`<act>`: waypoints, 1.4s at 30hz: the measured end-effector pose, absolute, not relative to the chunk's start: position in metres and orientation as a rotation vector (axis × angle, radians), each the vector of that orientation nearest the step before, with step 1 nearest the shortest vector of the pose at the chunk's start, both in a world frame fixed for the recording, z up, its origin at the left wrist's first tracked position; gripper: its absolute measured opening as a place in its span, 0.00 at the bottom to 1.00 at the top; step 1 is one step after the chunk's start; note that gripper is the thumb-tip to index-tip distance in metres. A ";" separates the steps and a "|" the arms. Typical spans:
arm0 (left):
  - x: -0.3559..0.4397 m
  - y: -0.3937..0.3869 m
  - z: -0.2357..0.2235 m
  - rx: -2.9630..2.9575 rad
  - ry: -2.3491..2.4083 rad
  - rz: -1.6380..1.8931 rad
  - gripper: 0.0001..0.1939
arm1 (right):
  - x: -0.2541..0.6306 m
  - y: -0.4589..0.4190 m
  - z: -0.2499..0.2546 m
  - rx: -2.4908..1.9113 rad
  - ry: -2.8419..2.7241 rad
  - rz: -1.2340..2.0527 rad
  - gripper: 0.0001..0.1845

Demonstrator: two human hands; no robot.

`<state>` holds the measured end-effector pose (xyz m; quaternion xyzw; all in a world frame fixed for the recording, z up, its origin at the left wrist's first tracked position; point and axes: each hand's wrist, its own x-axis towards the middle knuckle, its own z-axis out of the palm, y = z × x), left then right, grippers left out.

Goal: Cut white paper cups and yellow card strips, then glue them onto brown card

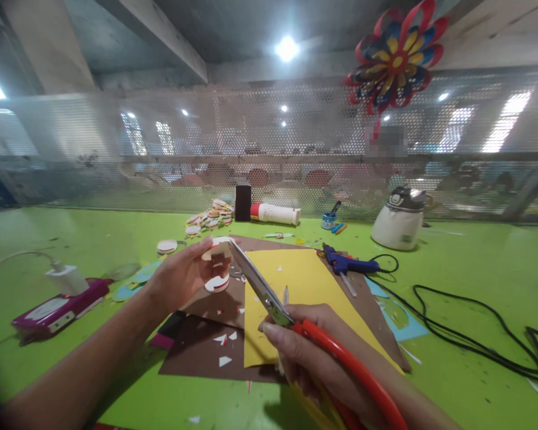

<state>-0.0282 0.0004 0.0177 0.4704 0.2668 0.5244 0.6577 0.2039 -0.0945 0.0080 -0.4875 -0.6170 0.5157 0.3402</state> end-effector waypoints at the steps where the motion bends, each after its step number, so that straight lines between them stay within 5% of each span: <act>1: -0.028 0.000 0.018 1.054 0.613 1.193 0.11 | 0.205 -0.096 0.008 -1.294 -1.571 1.349 0.21; 11: -0.028 -0.001 0.019 1.036 0.682 1.199 0.12 | 0.216 -0.112 0.042 -1.219 -1.684 1.364 0.20; 25: -0.030 0.000 0.019 1.029 0.726 1.174 0.16 | 0.216 -0.092 -0.021 -1.140 -1.451 1.472 0.17; 42: -0.028 0.002 0.018 1.051 0.696 1.194 0.14 | 0.212 -0.093 -0.008 -1.146 -1.392 1.659 0.19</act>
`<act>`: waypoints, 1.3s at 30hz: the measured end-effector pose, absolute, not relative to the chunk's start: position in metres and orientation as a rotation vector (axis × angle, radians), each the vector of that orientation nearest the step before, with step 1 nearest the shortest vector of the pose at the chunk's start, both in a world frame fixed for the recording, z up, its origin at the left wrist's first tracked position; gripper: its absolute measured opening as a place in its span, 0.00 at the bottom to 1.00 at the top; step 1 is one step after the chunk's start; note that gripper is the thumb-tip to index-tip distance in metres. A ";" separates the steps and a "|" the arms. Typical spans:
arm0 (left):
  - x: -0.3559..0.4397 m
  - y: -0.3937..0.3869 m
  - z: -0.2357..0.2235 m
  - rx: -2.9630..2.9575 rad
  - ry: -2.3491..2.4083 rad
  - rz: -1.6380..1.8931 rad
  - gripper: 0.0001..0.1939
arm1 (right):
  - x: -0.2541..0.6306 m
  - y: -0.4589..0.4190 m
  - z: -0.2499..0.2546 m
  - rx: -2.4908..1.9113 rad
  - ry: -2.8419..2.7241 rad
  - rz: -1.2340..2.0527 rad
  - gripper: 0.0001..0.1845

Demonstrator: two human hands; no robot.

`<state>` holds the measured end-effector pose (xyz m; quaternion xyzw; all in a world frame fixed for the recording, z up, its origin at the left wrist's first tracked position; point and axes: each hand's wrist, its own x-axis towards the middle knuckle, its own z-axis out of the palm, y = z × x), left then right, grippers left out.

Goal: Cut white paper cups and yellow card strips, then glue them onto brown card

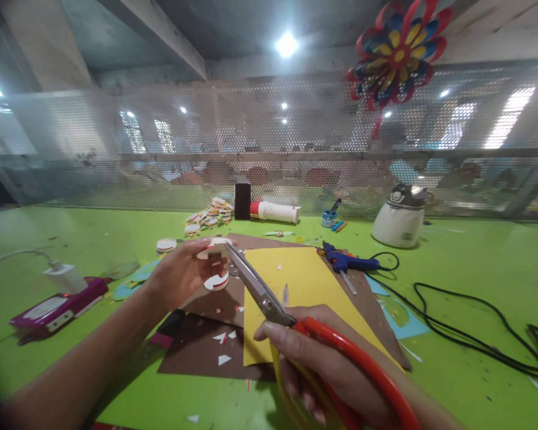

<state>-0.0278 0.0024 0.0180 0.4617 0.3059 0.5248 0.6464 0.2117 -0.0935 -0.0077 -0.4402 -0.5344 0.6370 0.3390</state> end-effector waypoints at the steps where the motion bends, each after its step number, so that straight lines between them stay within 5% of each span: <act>1: -0.027 0.002 0.018 1.047 0.700 1.199 0.14 | 0.210 -0.094 -0.005 -1.141 -1.394 1.644 0.18; 39: -0.030 0.003 0.018 1.145 0.534 1.180 0.12 | 0.207 -0.091 -0.007 -1.078 -1.499 1.600 0.20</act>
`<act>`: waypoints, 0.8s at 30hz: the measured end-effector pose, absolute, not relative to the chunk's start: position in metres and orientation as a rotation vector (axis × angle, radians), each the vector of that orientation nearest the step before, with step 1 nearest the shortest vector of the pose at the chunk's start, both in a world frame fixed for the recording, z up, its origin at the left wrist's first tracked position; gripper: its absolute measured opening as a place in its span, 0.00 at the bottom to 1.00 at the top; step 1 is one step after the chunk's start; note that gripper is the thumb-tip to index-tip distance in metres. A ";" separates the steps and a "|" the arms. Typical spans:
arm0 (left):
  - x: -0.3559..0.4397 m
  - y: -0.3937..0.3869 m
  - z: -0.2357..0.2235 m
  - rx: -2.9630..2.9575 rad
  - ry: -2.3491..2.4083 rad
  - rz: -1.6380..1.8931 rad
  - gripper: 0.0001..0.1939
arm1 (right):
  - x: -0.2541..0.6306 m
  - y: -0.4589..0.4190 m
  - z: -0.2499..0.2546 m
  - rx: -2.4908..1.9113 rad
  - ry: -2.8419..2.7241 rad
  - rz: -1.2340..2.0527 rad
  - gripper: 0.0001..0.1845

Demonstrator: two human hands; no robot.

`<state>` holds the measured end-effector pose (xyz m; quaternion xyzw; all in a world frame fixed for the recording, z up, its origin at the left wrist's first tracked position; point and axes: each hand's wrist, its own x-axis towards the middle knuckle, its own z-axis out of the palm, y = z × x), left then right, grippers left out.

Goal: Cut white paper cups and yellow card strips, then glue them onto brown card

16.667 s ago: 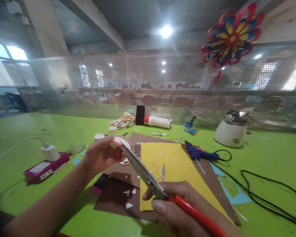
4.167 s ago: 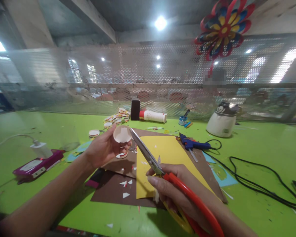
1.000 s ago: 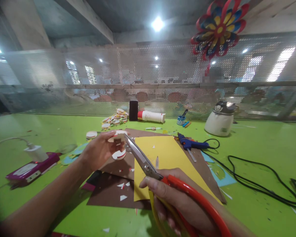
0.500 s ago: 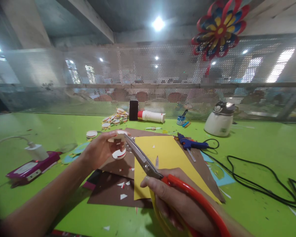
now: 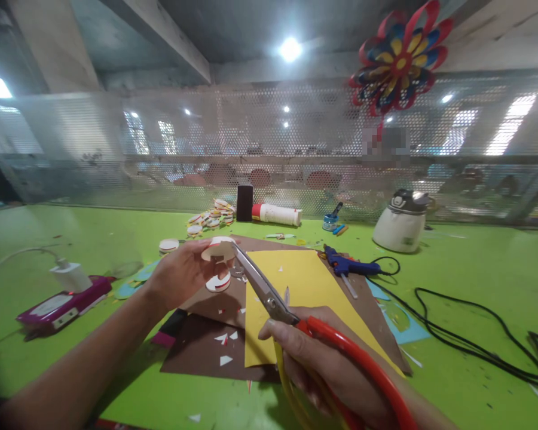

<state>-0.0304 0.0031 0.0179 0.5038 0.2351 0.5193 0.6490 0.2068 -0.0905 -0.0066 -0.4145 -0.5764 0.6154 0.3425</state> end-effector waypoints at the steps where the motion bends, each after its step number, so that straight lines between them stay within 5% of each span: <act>1: -0.030 0.003 0.018 1.134 0.527 1.189 0.13 | 0.206 -0.090 -0.005 -1.068 -1.502 1.602 0.20; 9: -0.035 0.007 0.011 1.103 0.451 1.214 0.16 | 0.206 -0.095 0.012 -1.073 -1.577 1.667 0.23; 24: -0.027 -0.002 0.016 1.238 0.568 1.243 0.18 | 0.188 -0.102 0.007 -1.269 -1.853 0.733 0.22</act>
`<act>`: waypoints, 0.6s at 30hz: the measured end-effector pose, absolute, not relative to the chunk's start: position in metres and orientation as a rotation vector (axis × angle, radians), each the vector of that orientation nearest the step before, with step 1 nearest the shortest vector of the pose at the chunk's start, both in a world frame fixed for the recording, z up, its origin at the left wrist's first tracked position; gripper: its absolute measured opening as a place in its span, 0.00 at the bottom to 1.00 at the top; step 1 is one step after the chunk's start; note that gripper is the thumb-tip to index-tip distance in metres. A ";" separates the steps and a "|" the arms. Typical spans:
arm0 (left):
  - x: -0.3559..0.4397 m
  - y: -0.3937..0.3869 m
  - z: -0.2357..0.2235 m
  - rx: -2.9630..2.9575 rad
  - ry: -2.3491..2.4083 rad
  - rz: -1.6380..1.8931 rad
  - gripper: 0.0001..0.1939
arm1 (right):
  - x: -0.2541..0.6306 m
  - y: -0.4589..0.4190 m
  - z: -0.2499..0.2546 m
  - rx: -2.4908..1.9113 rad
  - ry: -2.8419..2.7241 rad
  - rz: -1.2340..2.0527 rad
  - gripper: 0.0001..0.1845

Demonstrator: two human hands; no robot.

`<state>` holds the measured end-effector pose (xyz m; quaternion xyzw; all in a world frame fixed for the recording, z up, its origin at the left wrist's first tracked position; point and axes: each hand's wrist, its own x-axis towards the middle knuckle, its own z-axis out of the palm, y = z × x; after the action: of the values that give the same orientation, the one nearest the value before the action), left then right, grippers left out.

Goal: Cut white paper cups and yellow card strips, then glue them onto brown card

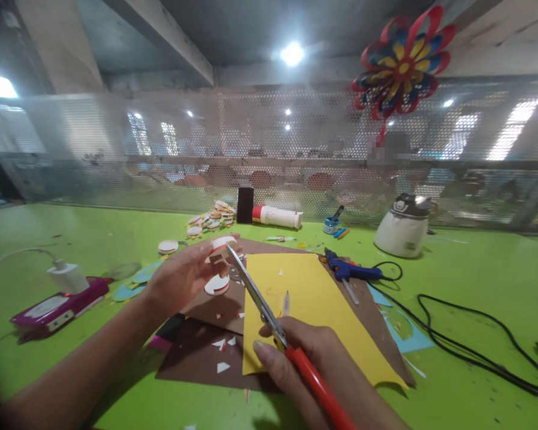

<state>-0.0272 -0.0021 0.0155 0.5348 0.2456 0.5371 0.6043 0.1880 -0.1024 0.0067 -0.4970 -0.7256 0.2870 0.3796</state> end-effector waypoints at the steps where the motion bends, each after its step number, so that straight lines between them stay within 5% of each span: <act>1: -0.027 -0.002 0.015 1.237 0.561 1.248 0.18 | 0.188 -0.103 0.006 -1.278 -1.868 0.690 0.23; 18: -0.026 -0.004 0.015 1.294 0.646 1.272 0.19 | 0.188 -0.099 0.001 -1.326 -1.912 0.744 0.22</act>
<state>-0.0257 -0.0036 0.0146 0.5515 0.2754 0.5422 0.5710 0.1877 -0.0988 0.0014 -0.5099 -0.7353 0.2862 0.3426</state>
